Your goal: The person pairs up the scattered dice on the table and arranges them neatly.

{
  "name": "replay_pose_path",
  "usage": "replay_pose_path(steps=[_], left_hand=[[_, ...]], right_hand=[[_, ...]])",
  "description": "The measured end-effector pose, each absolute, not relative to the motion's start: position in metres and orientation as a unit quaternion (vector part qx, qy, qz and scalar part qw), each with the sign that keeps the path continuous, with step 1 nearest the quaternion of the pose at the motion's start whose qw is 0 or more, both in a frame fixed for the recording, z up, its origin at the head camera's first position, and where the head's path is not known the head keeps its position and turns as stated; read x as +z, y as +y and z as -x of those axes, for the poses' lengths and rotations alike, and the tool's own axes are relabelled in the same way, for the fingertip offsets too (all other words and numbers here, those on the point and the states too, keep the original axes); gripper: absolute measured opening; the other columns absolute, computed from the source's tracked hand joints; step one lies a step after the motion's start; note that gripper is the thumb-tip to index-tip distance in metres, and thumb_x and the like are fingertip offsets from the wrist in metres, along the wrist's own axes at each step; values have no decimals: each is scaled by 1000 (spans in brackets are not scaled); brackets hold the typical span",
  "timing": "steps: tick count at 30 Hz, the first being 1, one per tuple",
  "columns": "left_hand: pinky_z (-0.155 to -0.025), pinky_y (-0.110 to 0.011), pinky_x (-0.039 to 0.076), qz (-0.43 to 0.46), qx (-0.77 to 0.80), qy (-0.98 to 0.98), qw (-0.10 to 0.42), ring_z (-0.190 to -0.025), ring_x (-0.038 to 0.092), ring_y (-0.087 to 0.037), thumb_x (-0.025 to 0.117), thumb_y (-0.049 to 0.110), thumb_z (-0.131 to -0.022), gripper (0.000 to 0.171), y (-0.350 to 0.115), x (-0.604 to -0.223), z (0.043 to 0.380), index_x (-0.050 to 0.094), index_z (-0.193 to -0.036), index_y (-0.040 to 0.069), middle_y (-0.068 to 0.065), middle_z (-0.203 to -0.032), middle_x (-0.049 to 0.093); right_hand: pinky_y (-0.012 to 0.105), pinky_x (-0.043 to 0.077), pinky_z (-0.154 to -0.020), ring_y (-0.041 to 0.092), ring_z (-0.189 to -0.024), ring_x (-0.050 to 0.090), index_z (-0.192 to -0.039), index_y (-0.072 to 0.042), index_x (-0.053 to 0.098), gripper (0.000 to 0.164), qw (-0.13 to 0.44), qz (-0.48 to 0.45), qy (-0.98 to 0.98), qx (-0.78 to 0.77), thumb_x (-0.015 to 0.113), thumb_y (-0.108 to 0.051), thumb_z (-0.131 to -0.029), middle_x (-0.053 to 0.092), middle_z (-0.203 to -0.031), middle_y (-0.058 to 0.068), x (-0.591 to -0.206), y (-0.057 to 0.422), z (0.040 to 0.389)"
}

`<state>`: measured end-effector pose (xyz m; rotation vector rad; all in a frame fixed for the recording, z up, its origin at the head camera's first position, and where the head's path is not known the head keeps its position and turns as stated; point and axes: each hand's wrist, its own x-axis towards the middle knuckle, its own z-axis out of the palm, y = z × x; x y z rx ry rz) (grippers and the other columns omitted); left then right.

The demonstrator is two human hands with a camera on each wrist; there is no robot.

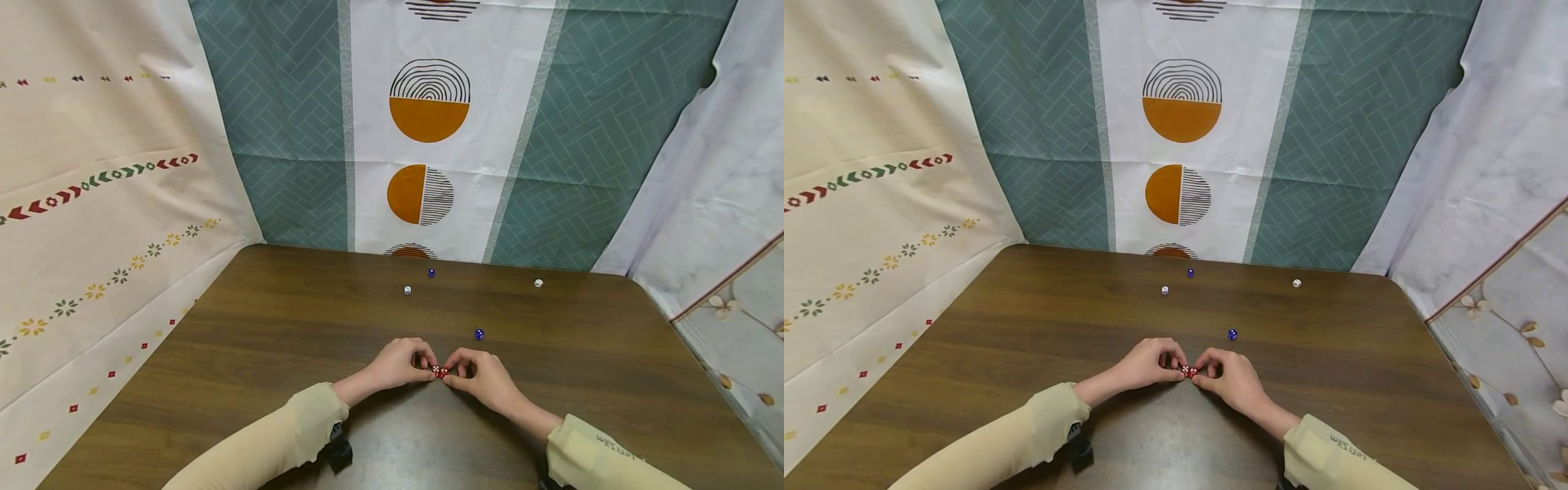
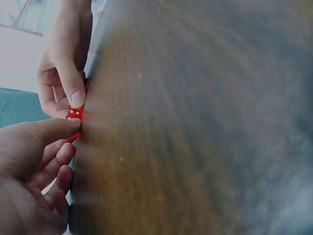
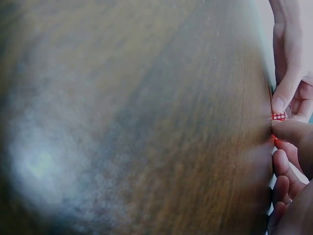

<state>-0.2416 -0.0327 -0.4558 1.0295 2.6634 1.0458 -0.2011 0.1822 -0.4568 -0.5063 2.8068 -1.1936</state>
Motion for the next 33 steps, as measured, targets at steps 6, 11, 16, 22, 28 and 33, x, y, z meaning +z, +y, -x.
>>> replay_pose_path(steps=[6, 11, 16, 22, 28, 33], left_hand=[[-61, -16, 38, -337, 346, 874, 50, -64, 45, 2, 80, 17, -82, 11, -33, -454, 240, 73, -89, 15, 1, -80, 64], [-62, -16, 39, -335, 348, 874, 52, -64, 45, 2, 80, 16, -82, 11, -32, -454, 240, 73, -89, 15, 1, -80, 64], [-62, -16, 39, -331, 350, 874, 58, -64, 46, 1, 80, 16, -82, 11, -32, -455, 240, 73, -89, 14, 1, -80, 64], [-62, -15, 40, -329, 353, 874, 65, -64, 46, 3, 80, 17, -82, 11, -33, -455, 242, 73, -89, 15, 3, -79, 63], [-61, -15, 39, -324, 354, 874, 73, -64, 46, 3, 80, 18, -82, 10, -32, -455, 242, 73, -89, 16, 5, -78, 62], [-61, -16, 40, -322, 358, 873, 75, -64, 46, 2, 80, 17, -82, 10, -33, -454, 241, 73, -89, 16, 5, -78, 62]], right_hand=[[19, 33, -50, 1, -54, 42, -91, -23, 70, 12, 22, 163, 908, -385, 79, -24, -84, 55, -68, -8, -458, 183, 202], [19, 33, -50, 1, -54, 41, -91, -22, 70, 12, 19, 165, 907, -386, 79, -23, -83, 54, -68, -8, -458, 183, 202], [19, 33, -51, 2, -54, 42, -91, -22, 70, 12, 22, 165, 906, -388, 79, -23, -83, 55, -68, -7, -458, 183, 201], [19, 33, -50, 2, -54, 41, -92, -22, 70, 12, 23, 163, 906, -390, 79, -24, -83, 55, -68, -7, -458, 183, 201], [19, 33, -50, 2, -54, 41, -92, -22, 70, 13, 26, 163, 904, -393, 79, -25, -84, 55, -69, -6, -459, 183, 202], [19, 34, -50, 2, -55, 42, -93, -22, 70, 12, 28, 163, 904, -395, 78, -25, -84, 56, -69, -6, -459, 183, 202]])
